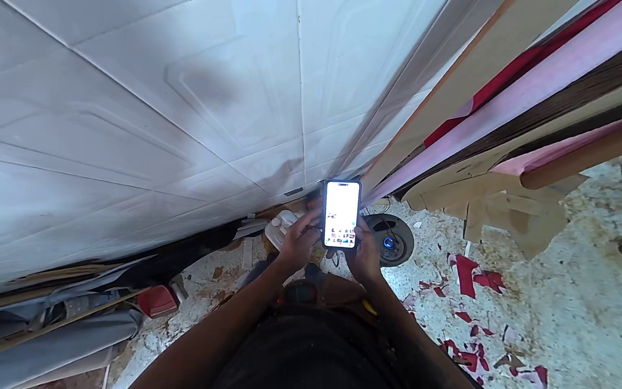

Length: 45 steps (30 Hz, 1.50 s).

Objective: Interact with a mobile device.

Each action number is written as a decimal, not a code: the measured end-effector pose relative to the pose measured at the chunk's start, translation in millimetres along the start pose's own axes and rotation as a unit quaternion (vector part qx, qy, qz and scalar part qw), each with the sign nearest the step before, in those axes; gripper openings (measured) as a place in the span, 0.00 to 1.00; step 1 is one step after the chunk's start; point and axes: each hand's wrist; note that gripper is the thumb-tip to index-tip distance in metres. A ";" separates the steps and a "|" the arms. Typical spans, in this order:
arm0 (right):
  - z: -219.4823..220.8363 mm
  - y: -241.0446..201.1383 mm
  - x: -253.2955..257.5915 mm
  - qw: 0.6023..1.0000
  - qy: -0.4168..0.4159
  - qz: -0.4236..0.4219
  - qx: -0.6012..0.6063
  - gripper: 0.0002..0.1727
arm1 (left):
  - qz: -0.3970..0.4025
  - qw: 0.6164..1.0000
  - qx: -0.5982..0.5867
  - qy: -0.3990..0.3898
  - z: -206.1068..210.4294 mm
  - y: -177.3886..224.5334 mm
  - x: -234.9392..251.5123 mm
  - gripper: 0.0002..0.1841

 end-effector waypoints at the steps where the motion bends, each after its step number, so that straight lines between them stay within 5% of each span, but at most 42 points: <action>1: 0.3 -0.1 -0.3 1.000 0.001 0.001 -0.001 0.28 | 0.000 1.000 0.003 0.002 -0.2 0.0 -0.4 0.26; 45: -1.4 -1.3 13.3 1.000 0.003 -0.003 0.005 0.27 | -0.002 1.000 0.030 0.007 0.6 -1.1 9.6 0.24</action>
Point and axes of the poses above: each hand's wrist, its own x-axis towards the middle knuckle, its own z-axis out of the palm, y = z × x, and after that the axes turned 10 degrees about y, right-handed
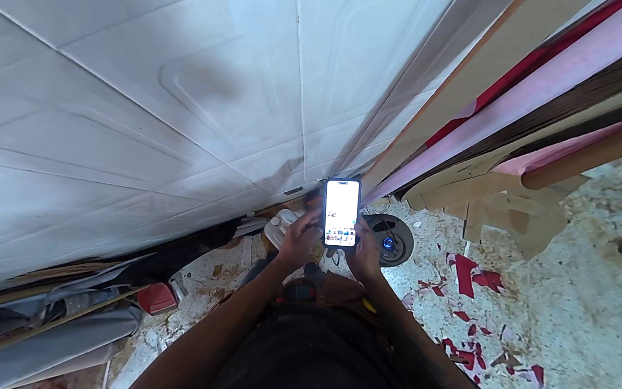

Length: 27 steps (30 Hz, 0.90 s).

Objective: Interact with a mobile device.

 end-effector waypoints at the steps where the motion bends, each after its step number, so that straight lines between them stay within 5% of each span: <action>1: -0.3 0.1 0.7 1.000 0.002 0.001 0.001 0.28 | -0.001 1.000 -0.001 0.001 0.3 0.6 0.7 0.24; 11: 0.8 -7.7 -3.2 0.999 0.003 0.009 -0.031 0.32 | -0.016 1.000 -0.003 -0.005 3.3 -1.9 7.3 0.25; 18: 1.7 -6.8 -2.7 0.999 0.024 0.013 -0.038 0.25 | -0.018 1.000 0.014 -0.010 1.5 -0.1 10.6 0.25; 27: 1.1 -5.9 5.6 0.999 -0.009 0.014 0.033 0.28 | 0.082 0.996 0.000 0.018 -52.1 43.0 35.0 0.21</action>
Point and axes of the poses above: each hand's wrist, its own x-axis towards the middle knuckle, its own z-axis out of the palm, y = z × x, and after that the axes turned 10 degrees about y, right-handed
